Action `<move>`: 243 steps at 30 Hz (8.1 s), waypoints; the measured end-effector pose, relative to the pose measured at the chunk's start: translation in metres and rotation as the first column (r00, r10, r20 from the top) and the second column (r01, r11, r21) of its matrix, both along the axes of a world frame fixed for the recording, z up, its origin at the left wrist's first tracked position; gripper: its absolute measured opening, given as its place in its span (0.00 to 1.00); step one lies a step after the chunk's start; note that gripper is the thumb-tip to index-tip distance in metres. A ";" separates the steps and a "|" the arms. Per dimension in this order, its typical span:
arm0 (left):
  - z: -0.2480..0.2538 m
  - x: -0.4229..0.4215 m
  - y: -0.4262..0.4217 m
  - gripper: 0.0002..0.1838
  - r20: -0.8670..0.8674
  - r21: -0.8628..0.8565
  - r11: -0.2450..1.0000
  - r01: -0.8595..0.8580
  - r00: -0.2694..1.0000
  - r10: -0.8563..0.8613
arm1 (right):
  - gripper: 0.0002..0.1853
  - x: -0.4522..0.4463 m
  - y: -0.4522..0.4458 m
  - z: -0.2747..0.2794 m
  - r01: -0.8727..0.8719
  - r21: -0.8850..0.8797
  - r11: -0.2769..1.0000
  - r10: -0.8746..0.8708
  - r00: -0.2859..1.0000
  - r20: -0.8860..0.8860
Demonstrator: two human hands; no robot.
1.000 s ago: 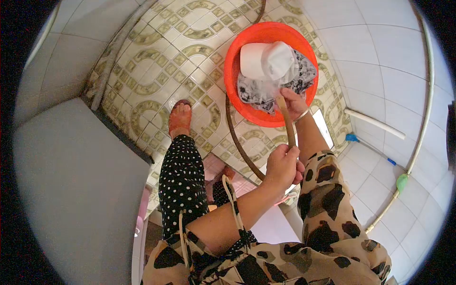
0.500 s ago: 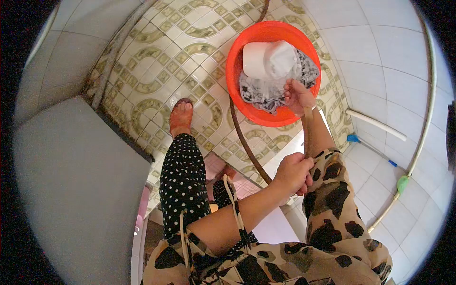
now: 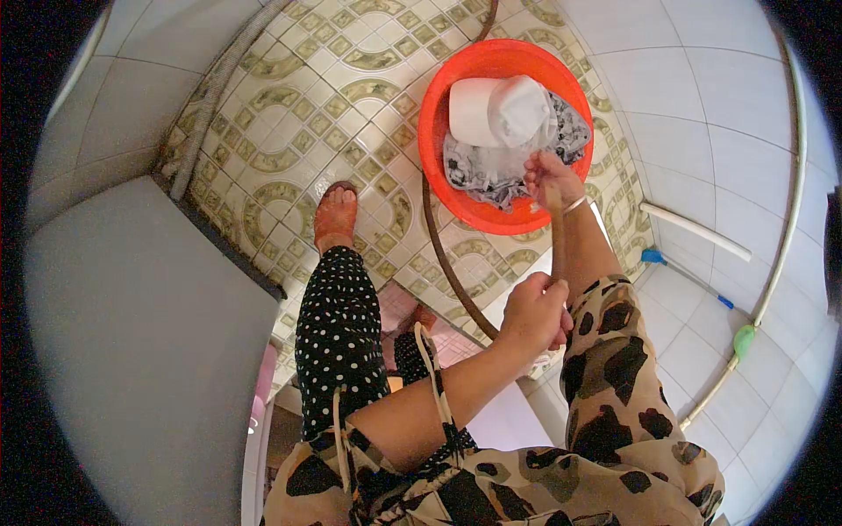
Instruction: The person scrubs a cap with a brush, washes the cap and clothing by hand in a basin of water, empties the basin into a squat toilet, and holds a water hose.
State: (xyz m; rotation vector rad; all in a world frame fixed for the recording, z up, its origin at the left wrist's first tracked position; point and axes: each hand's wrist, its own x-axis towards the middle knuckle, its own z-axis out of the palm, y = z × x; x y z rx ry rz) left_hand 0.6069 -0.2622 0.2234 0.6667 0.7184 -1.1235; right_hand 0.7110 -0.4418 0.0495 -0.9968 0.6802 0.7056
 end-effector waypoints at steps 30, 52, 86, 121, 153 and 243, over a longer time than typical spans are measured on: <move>0.003 0.004 0.001 0.11 0.057 -0.238 0.966 0.102 0.994 -0.091 | 0.11 -0.002 -0.037 0.025 0.321 0.015 0.947 -0.321 0.947 0.034; -0.005 -0.003 -0.012 0.10 -0.037 0.135 0.975 -0.176 0.982 0.183 | 0.13 -0.006 0.007 0.001 -0.162 0.057 0.985 0.161 0.987 0.014; 0.002 -0.004 0.001 0.11 -0.178 -0.147 0.988 -0.052 0.984 0.026 | 0.13 -0.025 -0.007 -0.004 -0.122 -0.154 0.981 0.092 0.978 -0.190; 0.000 -0.002 -0.010 0.13 0.004 -0.076 0.994 -0.073 0.997 0.074 | 0.12 0.021 0.002 0.008 0.125 0.178 0.976 -0.129 0.992 0.007; -0.010 -0.011 -0.016 0.10 -0.268 -0.152 0.988 -0.013 0.963 -0.029 | 0.10 -0.059 -0.033 -0.040 0.159 0.072 0.985 -0.152 0.983 -0.101; -0.003 -0.012 -0.005 0.11 -0.182 -0.047 0.972 -0.228 0.959 0.217 | 0.07 -0.031 0.036 -0.032 0.202 0.171 0.964 -0.195 0.979 -0.060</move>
